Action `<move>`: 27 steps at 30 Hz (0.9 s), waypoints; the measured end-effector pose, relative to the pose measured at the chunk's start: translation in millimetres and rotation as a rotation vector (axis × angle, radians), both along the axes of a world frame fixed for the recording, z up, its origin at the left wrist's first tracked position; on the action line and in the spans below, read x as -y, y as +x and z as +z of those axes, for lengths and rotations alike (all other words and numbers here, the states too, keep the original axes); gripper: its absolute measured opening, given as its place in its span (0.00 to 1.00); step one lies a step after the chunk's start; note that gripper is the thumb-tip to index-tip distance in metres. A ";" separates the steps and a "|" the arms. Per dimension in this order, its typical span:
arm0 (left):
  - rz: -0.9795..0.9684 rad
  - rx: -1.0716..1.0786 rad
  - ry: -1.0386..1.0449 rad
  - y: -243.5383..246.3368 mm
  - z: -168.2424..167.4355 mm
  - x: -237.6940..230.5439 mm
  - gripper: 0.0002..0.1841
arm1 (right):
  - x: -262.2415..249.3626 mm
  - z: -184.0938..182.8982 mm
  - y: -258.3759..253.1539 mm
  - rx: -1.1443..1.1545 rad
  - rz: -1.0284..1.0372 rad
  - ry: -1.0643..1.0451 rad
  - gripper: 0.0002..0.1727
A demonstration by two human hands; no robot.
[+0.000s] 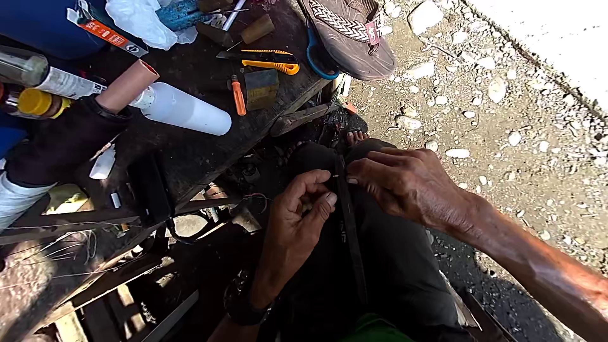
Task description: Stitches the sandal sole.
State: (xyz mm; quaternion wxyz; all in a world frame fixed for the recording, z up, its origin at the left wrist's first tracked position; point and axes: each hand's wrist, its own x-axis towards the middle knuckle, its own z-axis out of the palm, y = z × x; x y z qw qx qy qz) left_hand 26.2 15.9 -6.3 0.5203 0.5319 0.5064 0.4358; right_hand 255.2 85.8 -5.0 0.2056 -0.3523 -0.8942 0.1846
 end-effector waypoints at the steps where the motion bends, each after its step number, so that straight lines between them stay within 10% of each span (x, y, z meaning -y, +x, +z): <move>1: -0.001 0.002 -0.007 -1.2 0.2 1.4 0.11 | 1.3 2.2 -1.5 0.026 -0.007 0.009 0.17; 9: -0.086 -0.083 0.011 -10.9 3.8 -7.8 0.10 | 0.5 5.3 -4.1 0.156 0.052 0.082 0.18; 22: -0.167 -0.271 -0.024 -10.9 15.8 -17.7 0.11 | 26.4 -14.8 114.3 0.276 -0.549 -0.085 0.32; 27: -0.211 -0.119 -0.063 -24.0 24.6 -11.5 0.11 | 40.5 -23.0 94.3 0.035 -0.428 -0.353 0.29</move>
